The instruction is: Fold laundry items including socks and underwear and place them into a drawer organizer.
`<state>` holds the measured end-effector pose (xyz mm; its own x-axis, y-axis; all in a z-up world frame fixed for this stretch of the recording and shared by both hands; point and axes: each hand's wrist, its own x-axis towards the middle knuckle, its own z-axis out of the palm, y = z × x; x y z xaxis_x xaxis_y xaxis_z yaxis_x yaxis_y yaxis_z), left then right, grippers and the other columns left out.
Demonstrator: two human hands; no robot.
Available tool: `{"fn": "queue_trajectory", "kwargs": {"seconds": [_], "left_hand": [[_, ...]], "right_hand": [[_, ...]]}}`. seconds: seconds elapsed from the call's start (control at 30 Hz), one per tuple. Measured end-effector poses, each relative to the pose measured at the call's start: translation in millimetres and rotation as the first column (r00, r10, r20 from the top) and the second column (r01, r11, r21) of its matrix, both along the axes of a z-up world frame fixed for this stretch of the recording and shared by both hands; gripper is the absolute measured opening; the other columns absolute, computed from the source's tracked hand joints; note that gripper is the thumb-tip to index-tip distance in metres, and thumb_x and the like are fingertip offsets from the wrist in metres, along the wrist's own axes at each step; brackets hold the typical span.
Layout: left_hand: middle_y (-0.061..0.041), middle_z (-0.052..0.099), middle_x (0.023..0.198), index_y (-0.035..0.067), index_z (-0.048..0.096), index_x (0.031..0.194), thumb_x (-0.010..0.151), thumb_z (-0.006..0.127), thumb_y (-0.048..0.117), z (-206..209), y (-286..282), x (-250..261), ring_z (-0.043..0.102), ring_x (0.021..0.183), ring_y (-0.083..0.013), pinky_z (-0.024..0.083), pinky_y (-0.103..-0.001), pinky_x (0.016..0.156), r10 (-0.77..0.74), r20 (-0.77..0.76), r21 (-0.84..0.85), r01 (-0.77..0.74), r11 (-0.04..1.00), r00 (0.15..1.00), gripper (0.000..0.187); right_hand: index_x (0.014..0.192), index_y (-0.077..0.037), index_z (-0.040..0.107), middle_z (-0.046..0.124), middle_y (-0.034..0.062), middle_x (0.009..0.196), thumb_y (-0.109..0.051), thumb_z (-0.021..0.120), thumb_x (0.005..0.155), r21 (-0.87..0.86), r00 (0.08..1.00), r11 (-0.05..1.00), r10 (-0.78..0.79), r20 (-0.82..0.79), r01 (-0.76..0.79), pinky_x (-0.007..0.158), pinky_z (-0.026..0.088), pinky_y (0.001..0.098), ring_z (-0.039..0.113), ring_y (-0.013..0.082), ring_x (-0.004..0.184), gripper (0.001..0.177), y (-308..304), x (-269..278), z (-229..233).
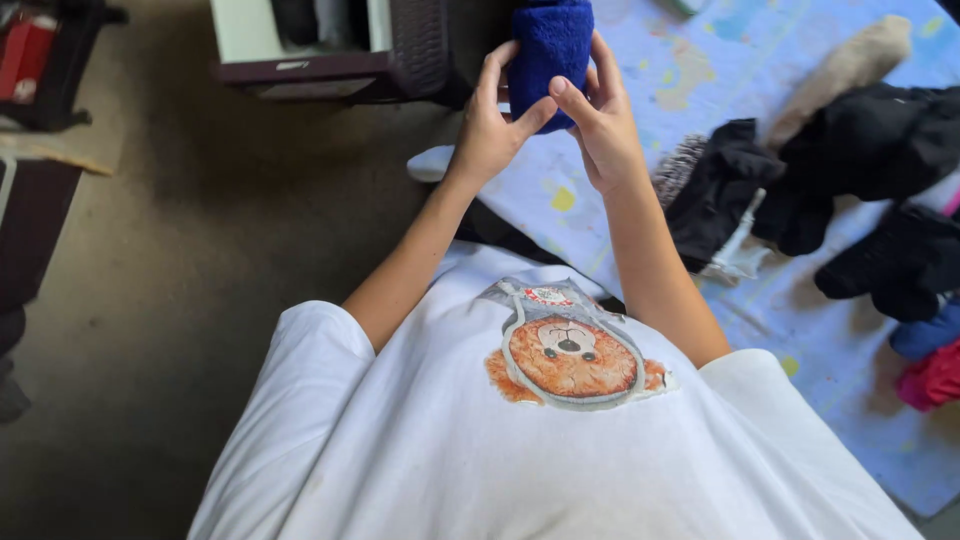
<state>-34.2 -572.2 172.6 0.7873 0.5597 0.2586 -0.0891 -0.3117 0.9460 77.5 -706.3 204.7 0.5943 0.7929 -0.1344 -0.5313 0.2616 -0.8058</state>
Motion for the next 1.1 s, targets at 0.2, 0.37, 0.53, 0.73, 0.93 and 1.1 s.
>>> {"fn": "queue_trajectory", "kwargs": {"seconds": [0.2,0.37,0.53,0.73,0.93,1.1], "left_hand": [[-0.014,0.068,0.129,0.004,0.045,0.148,0.093,0.085,0.037,-19.4,76.0,-63.2,0.07,0.112,-0.0207,0.058,-0.035,0.097,0.11,0.003,-0.115,-0.109,0.987,0.994,0.076],[-0.011,0.073,0.111,0.002,0.053,0.138,0.094,0.08,0.032,-53.4,188.9,-109.2,0.07,0.1,-0.0178,0.058,-0.033,0.09,0.019,-0.145,-0.259,-0.057,0.964,0.989,0.061],[-0.005,0.075,0.098,0.005,0.066,0.121,0.094,0.074,0.027,-120.7,326.9,-136.2,0.07,0.085,-0.0142,0.06,-0.031,0.078,0.232,-0.354,-0.161,-0.303,0.939,0.906,0.036],[-0.006,0.073,0.091,0.006,0.067,0.11,0.093,0.072,0.021,-150.9,419.7,-119.5,0.071,0.079,-0.0187,0.058,-0.034,0.074,0.198,-0.513,-0.035,-0.251,0.967,0.835,0.023],[-0.013,0.065,0.113,0.005,0.064,0.105,0.09,0.063,0.003,-250.8,449.8,-89.0,0.058,0.111,-0.0342,0.051,-0.045,0.093,0.083,-0.525,0.505,0.232,0.831,0.847,0.015],[-0.013,0.066,0.116,0.009,0.075,0.105,0.089,0.061,0.008,-290.5,465.3,-69.5,0.046,0.13,-0.0384,0.037,-0.058,0.11,-0.108,-0.696,0.483,0.574,0.661,0.709,0.021]], "right_hand": [[0.162,-0.01,0.031,0.065,0.0112,0.133,-0.006,0.076,0.1,-0.129,0.984,0.987,0.11,0.143,-0.092,0.104,0.054,0.0333,0.064,0.0167,0.117,0.076,94.1,-47.0,-19.6],[0.154,-0.008,0.043,0.066,0.0097,0.126,0.001,0.069,0.096,-0.201,0.999,0.979,-0.013,0.033,0.02,0.099,0.055,0.0325,0.065,0.0168,0.114,0.063,197.2,-78.8,-67.5],[0.149,-0.008,0.045,0.067,0.0086,0.122,0.002,0.069,0.092,-0.297,0.971,0.934,-0.228,-0.065,0.2,0.095,0.057,0.0329,0.067,0.0176,0.11,0.063,302.8,-107.4,-128.5],[0.151,-0.009,0.045,0.068,0.0088,0.126,0.005,0.064,0.085,-0.462,0.978,0.862,-0.188,0.09,0.208,0.092,0.054,0.0301,0.067,0.0172,0.109,0.07,404.6,-129.6,-189.2],[0.15,-0.014,0.05,0.07,0.0179,0.125,-0.005,0.076,0.09,-0.592,0.727,0.621,0.051,0.684,0.514,0.096,0.054,0.0373,0.07,0.0313,0.112,0.066,463.5,-108.9,-207.5],[0.104,-0.01,0.057,0.061,0.0166,0.105,-0.005,0.08,0.075,-0.615,0.527,0.521,0.327,0.784,0.592,0.076,0.051,0.0498,0.063,0.0436,0.091,0.038,480.4,-83.4,-231.2]]}}
